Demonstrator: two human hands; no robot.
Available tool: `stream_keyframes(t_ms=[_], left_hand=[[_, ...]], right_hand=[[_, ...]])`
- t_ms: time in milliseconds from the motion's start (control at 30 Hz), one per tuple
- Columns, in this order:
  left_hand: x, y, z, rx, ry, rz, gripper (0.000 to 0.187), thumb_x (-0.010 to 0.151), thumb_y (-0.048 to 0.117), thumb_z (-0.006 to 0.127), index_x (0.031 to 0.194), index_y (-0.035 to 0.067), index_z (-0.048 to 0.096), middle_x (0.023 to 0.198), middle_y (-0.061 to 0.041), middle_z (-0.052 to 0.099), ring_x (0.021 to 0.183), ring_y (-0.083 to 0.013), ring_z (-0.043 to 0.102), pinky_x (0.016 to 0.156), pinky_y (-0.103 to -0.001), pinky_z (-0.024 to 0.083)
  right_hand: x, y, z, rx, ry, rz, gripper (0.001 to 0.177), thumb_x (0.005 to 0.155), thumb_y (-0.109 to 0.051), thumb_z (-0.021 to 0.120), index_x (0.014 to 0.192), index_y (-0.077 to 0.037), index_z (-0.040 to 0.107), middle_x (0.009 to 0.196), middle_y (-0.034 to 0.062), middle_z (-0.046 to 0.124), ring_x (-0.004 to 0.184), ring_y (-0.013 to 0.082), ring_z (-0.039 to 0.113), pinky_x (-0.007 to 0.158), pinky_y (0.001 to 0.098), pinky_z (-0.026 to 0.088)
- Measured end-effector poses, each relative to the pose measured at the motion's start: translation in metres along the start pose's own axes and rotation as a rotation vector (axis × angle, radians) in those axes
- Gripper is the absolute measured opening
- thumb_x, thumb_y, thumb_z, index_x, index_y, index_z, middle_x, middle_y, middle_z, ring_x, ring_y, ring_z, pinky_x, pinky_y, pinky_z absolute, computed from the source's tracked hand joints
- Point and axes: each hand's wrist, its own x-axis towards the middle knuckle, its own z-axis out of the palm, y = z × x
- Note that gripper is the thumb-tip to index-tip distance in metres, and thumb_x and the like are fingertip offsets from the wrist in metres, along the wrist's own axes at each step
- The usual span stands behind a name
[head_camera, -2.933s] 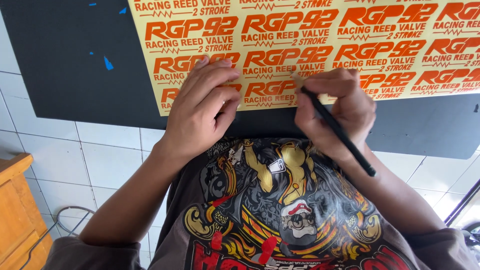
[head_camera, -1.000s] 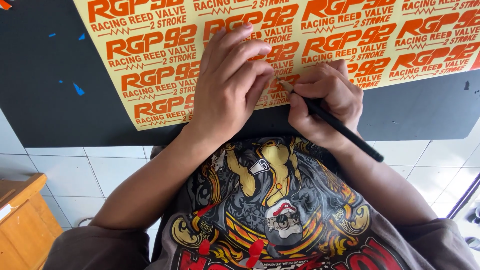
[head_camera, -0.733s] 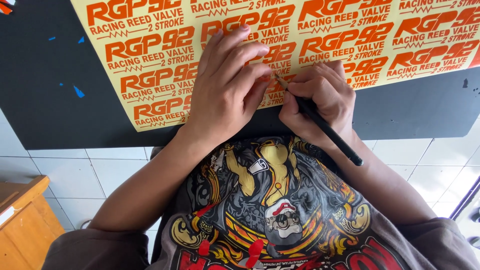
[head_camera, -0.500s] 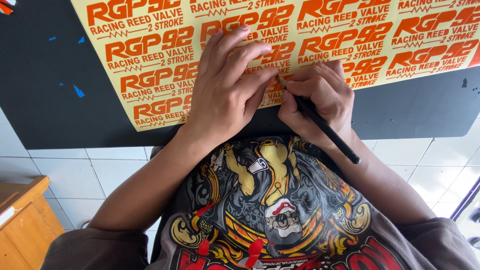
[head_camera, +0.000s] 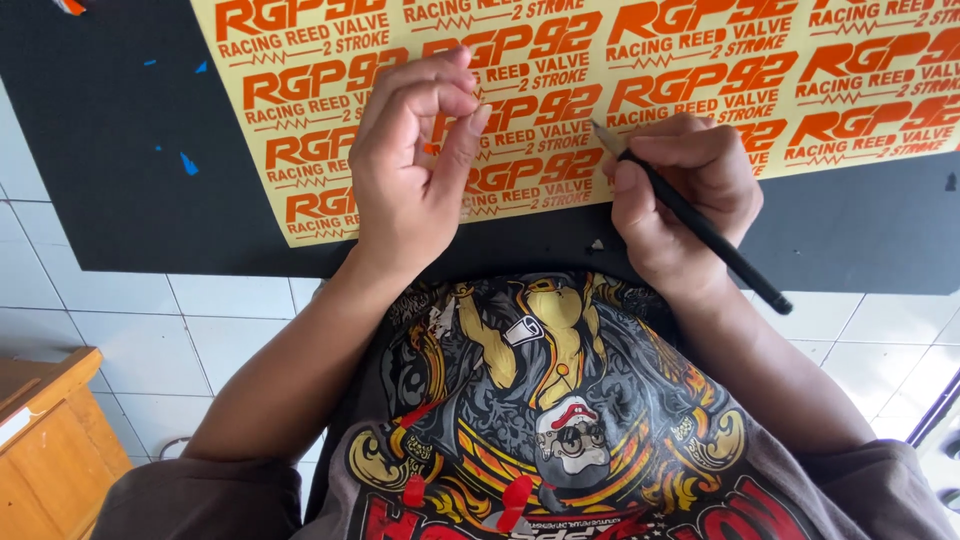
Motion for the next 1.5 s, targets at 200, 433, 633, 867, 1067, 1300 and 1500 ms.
stream_keyframes(t_ms=[200,433,633,867,1067,1300,1500], left_hand=[[-0.004,-0.005,-0.003,-0.175,0.023,-0.054,0.005,0.108,-0.002,0.057,0.11,0.003,0.055,0.121,-0.012,0.054,0.132,-0.0317,0.057,0.12,-0.044,0.054],[0.003,0.0,-0.001,0.161,-0.05,0.068,0.01,0.102,-0.003,0.066,0.104,0.002,0.057,0.117,-0.016,0.062,0.126,-0.0353,0.06,0.108,-0.046,0.051],[0.019,0.004,0.0,0.449,-0.261,0.141,0.011,0.104,-0.003,0.065,0.113,-0.006,0.06,0.124,-0.02,0.058,0.119,-0.0383,0.061,0.098,-0.05,0.056],[0.026,-0.002,0.001,0.602,-0.241,0.155,0.017,0.102,0.002,0.07,0.118,0.0,0.065,0.129,-0.011,0.061,0.126,-0.0321,0.053,0.102,-0.049,0.045],[0.025,-0.004,0.001,0.624,-0.241,0.15,0.014,0.103,0.006,0.071,0.116,0.005,0.069,0.131,-0.009,0.06,0.127,-0.0318,0.052,0.102,-0.05,0.044],[0.027,-0.004,0.006,0.57,-0.142,0.164,0.008,0.104,0.007,0.07,0.099,0.002,0.067,0.117,-0.011,0.066,0.125,-0.0311,0.053,0.105,-0.046,0.041],[0.032,0.005,0.003,0.647,-0.34,0.15,0.008,0.109,0.005,0.066,0.116,0.003,0.066,0.137,-0.015,0.059,0.14,-0.036,0.042,0.119,-0.057,0.031]], right_hand=[[0.018,-0.026,0.022,-0.302,-0.061,-0.08,0.015,0.102,0.009,0.068,0.112,0.006,0.058,0.106,0.0233,0.066,0.099,0.033,0.068,0.091,0.0394,0.055],[0.036,-0.001,0.024,-0.438,-0.1,-0.021,0.015,0.095,0.009,0.072,0.106,0.005,0.062,0.105,0.0198,0.07,0.089,0.0262,0.071,0.074,0.0326,0.055],[0.037,0.006,0.024,-0.529,-0.141,-0.185,0.017,0.093,0.009,0.075,0.101,0.0,0.062,0.101,0.0149,0.074,0.088,0.0285,0.071,0.093,0.0402,0.044],[0.04,0.006,0.024,-0.519,-0.171,-0.199,0.016,0.094,0.008,0.077,0.099,0.0,0.064,0.101,0.0151,0.074,0.089,0.029,0.07,0.092,0.0414,0.044],[0.04,0.003,0.024,-0.486,-0.19,-0.167,0.016,0.098,0.006,0.076,0.103,-0.001,0.063,0.105,0.0149,0.075,0.091,0.0295,0.07,0.093,0.0413,0.04],[0.032,0.008,0.022,-0.509,-0.025,-0.125,0.017,0.097,0.003,0.07,0.094,-0.004,0.055,0.091,0.0123,0.064,0.08,0.0263,0.057,0.09,0.0415,0.037],[0.036,0.009,0.023,-0.518,-0.061,-0.177,0.012,0.097,0.006,0.07,0.094,0.001,0.059,0.091,0.0172,0.066,0.08,0.0307,0.061,0.083,0.0423,0.044]])
